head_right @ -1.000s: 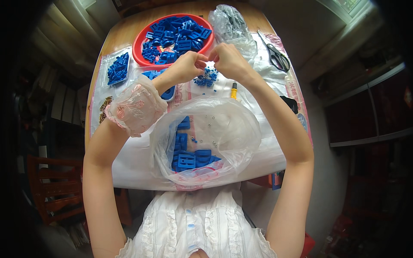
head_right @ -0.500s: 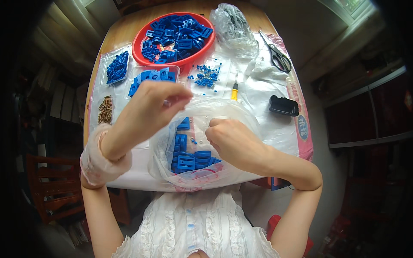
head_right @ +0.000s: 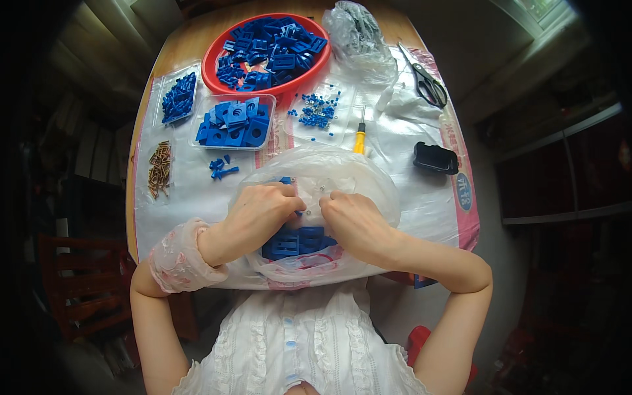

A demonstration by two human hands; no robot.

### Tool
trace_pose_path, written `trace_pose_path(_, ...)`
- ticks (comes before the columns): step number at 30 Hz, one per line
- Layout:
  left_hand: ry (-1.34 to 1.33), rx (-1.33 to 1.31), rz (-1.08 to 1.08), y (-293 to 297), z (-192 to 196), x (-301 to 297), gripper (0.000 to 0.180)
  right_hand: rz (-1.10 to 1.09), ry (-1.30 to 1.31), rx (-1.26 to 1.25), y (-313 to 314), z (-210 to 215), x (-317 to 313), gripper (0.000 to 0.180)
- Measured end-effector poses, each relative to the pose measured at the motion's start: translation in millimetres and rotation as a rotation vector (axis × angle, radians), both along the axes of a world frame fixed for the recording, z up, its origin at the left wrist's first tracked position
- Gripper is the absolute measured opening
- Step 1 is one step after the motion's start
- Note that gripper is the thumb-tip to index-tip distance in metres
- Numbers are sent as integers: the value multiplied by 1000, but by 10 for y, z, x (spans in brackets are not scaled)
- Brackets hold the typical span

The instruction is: The recorder sorts small blue plastic parts from a bag and snaps them together to assemble fixtures at a table.

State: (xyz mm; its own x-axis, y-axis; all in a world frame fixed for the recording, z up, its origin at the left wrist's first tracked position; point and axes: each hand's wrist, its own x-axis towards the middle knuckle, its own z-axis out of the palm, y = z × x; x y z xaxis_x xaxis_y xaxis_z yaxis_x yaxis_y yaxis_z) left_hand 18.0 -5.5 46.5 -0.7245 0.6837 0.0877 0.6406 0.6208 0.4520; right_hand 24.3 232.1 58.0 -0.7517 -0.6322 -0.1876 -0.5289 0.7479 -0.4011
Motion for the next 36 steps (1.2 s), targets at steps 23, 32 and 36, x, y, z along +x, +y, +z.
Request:
trace_pose_path(23,-67,109,-125,-60,-132,-30,10,18,42,11,-75,-28,48,20)
trace_pose_path(32,-77,131,-122,-45,-164,-1,14,4,14,-2,-66,-19,-71,20)
trace_pose_path(36,-48,95,-141,-18,-62,-18,12,-90,6,-107,-13,107,-109,13)
